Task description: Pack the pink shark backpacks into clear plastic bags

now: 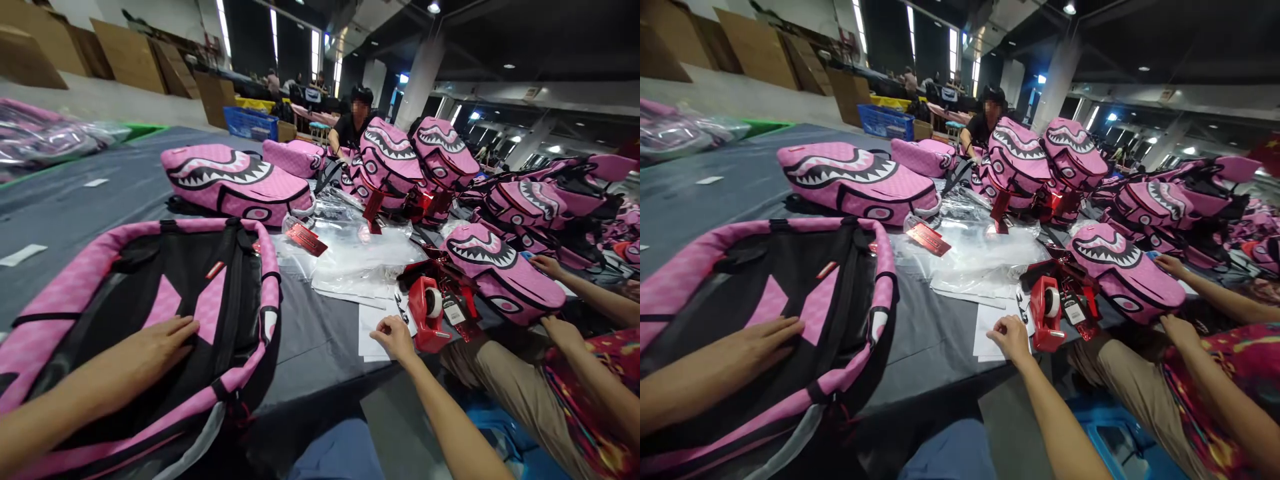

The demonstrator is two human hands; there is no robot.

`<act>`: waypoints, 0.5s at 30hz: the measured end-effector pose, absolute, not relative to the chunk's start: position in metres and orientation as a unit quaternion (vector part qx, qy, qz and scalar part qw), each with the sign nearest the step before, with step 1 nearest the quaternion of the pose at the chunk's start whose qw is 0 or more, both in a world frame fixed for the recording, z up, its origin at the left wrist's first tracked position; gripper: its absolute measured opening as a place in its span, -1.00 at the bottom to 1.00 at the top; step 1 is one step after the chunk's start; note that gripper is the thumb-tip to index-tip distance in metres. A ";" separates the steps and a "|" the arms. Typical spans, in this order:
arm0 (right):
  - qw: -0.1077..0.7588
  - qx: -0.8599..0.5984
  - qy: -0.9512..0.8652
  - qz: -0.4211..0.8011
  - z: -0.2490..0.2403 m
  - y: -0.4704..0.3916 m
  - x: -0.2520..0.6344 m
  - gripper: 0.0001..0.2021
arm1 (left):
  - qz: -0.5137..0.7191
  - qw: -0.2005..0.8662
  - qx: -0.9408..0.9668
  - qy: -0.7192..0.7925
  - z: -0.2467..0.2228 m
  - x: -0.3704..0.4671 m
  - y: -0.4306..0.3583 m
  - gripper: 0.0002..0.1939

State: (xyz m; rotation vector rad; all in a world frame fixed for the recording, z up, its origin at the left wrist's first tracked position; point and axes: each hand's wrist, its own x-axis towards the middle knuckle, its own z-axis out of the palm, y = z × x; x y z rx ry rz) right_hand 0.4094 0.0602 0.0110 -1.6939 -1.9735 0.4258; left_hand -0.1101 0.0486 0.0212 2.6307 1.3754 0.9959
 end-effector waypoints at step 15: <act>0.170 -0.414 -0.725 0.523 0.118 0.021 0.375 -0.69 | 0.418 0.224 0.786 0.397 0.038 0.160 -0.027 -0.29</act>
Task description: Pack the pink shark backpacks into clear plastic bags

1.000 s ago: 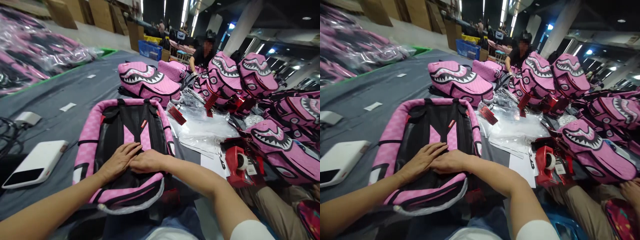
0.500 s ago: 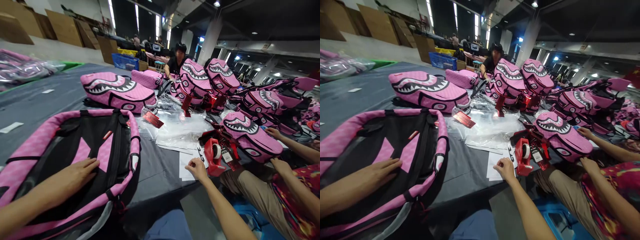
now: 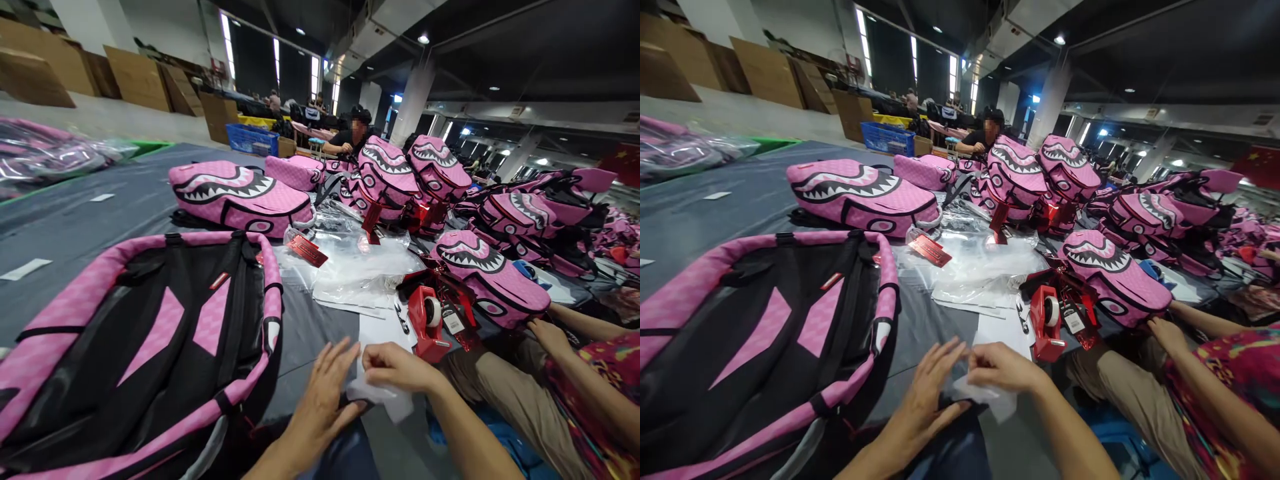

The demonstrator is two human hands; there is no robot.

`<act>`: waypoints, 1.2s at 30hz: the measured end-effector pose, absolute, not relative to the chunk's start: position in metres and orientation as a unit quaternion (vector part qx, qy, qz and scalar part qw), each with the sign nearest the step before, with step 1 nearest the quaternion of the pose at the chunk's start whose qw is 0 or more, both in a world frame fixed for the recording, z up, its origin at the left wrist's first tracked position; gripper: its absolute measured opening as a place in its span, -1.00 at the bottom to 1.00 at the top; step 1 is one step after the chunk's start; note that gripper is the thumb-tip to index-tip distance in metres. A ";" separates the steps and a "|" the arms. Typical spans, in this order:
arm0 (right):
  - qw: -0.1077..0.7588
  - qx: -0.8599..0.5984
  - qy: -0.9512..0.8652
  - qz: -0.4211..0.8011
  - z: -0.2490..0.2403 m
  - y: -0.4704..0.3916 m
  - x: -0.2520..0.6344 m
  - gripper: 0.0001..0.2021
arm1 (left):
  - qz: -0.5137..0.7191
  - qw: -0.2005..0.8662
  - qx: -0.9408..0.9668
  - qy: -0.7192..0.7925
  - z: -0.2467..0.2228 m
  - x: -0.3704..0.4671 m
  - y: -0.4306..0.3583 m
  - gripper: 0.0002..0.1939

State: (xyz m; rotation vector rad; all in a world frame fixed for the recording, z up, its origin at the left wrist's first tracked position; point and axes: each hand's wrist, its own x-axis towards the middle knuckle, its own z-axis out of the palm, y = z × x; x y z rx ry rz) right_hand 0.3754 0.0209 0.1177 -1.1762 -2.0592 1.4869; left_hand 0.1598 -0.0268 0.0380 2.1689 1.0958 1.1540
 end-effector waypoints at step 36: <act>0.133 -0.359 -0.812 0.441 0.087 0.024 0.304 -0.48 | 0.492 0.151 0.433 0.740 -0.043 0.089 -0.092 -0.61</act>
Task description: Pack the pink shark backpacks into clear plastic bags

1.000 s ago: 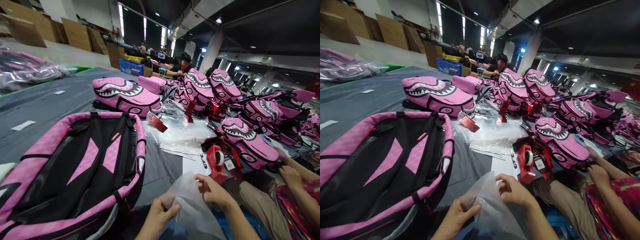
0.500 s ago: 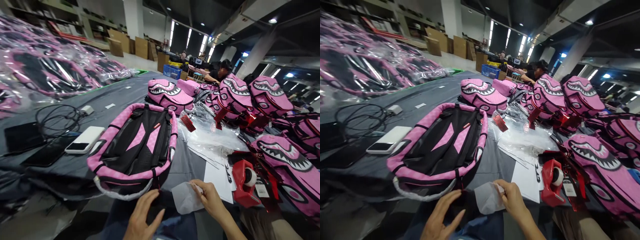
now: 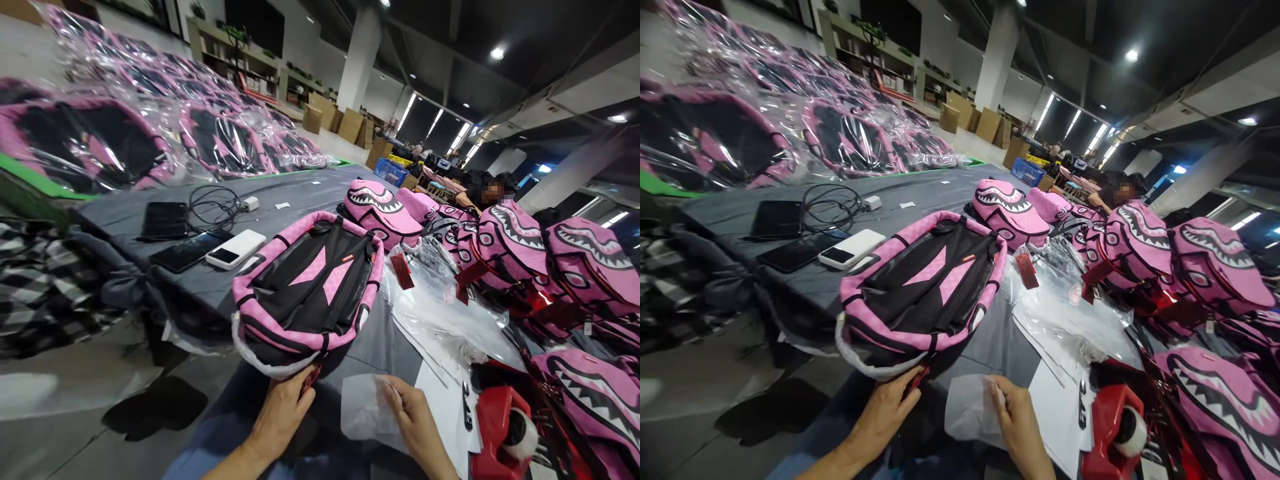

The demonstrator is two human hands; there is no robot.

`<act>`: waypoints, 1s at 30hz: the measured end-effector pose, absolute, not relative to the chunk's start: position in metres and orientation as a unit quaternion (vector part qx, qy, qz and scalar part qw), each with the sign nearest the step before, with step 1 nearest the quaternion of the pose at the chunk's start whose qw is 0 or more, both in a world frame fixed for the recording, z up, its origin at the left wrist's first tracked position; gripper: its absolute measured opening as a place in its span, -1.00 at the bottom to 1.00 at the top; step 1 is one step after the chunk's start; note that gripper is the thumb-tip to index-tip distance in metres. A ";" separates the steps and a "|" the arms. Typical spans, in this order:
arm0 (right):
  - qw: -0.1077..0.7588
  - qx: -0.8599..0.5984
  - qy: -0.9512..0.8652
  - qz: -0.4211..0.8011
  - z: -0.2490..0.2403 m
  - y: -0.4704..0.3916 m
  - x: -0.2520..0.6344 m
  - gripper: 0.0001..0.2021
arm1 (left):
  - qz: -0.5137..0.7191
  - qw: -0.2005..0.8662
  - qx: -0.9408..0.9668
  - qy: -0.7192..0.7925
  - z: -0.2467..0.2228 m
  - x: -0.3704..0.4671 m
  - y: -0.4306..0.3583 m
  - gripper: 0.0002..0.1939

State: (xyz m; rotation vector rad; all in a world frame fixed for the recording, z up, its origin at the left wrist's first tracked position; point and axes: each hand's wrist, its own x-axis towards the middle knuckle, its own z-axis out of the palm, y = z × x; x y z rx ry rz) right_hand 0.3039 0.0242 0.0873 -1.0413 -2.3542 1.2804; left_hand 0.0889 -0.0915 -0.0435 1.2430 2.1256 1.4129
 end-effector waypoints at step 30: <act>0.175 -0.329 -0.781 0.501 0.023 0.018 0.182 -0.86 | 0.721 0.449 0.120 0.514 -0.011 0.098 -0.108 -0.35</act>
